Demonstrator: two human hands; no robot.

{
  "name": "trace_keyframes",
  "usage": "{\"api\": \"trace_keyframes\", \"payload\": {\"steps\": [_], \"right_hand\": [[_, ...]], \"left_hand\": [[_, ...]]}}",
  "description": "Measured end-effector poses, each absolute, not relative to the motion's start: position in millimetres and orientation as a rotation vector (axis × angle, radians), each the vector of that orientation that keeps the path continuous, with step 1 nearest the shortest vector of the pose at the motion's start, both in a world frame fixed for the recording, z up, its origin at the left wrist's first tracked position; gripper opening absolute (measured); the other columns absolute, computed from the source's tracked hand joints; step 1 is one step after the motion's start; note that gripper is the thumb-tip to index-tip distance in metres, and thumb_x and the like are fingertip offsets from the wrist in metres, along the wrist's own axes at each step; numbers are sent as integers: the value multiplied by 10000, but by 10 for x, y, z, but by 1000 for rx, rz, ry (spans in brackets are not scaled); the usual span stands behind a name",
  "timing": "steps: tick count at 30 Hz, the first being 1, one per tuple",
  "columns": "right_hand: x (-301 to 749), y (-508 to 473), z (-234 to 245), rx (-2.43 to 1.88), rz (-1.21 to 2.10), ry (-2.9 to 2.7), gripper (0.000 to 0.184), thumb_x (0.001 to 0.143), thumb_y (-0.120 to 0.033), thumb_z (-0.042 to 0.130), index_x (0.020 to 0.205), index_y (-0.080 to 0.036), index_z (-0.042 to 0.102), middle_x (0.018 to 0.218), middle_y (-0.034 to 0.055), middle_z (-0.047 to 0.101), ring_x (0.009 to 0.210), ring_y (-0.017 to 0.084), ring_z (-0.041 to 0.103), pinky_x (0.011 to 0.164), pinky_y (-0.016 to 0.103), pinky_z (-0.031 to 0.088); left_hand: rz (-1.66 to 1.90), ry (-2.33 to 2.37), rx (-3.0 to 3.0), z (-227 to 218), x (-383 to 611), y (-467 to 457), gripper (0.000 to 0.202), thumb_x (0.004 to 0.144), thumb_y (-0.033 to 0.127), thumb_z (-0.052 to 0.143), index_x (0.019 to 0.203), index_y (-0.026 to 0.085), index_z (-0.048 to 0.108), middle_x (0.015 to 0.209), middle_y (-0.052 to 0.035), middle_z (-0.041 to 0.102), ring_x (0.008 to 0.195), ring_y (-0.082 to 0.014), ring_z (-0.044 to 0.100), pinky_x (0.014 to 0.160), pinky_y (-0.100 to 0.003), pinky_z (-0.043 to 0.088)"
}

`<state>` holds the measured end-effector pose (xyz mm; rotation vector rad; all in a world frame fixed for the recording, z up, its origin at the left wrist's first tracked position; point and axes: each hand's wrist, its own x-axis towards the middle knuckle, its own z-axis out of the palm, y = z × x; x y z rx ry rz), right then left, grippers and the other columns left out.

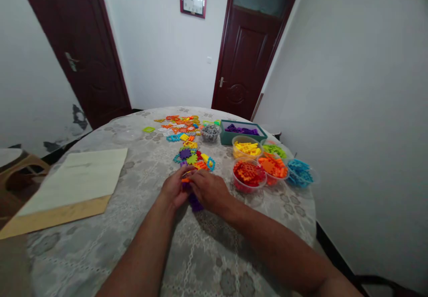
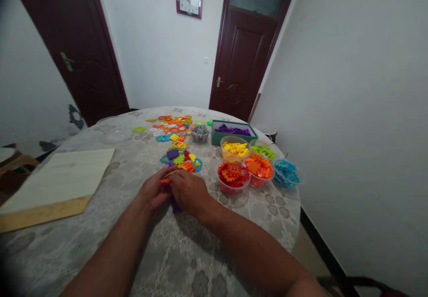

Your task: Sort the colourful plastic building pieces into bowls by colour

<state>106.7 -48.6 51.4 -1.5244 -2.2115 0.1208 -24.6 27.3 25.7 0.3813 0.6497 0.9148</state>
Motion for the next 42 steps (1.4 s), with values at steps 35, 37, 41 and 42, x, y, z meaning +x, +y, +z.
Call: {"api": "trace_keyframes", "payload": {"steps": [35, 37, 41, 42], "right_hand": [[2986, -1062, 858, -1865, 25, -1613, 250, 949, -272, 564, 1060, -229, 784, 1155, 78, 781, 1077, 243, 714, 1001, 393, 531], [2944, -1068, 891, -1850, -14, -1610, 255, 958, -267, 549, 1056, -231, 781, 1163, 80, 779, 1095, 237, 712, 1008, 381, 527], [2701, -1050, 981, -1766, 32, -1696, 255, 983, -276, 538, 1064, -221, 773, 1127, 80, 784, 1051, 233, 721, 990, 379, 524], [2609, -1033, 1002, -1736, 53, -1730, 250, 988, -275, 541, 1069, -219, 771, 1127, 80, 784, 1057, 234, 720, 993, 381, 520]], "left_hand": [[1028, 778, 649, 305, -230, 177, 179, 863, -23, 712, 988, 106, 716, 905, -109, 763, 724, -151, 754, 643, -215, 654], [1053, 779, 640, 284, -226, 185, 167, 884, -20, 684, 985, 112, 706, 923, -111, 767, 767, -156, 765, 691, -230, 666], [1059, 768, 645, 245, -221, 186, 196, 896, -7, 656, 1036, 127, 685, 964, -117, 775, 815, -163, 772, 751, -275, 676], [1053, 760, 653, 244, -220, 180, 209, 890, -3, 663, 1050, 129, 681, 960, -114, 776, 806, -160, 770, 755, -280, 676]]}}
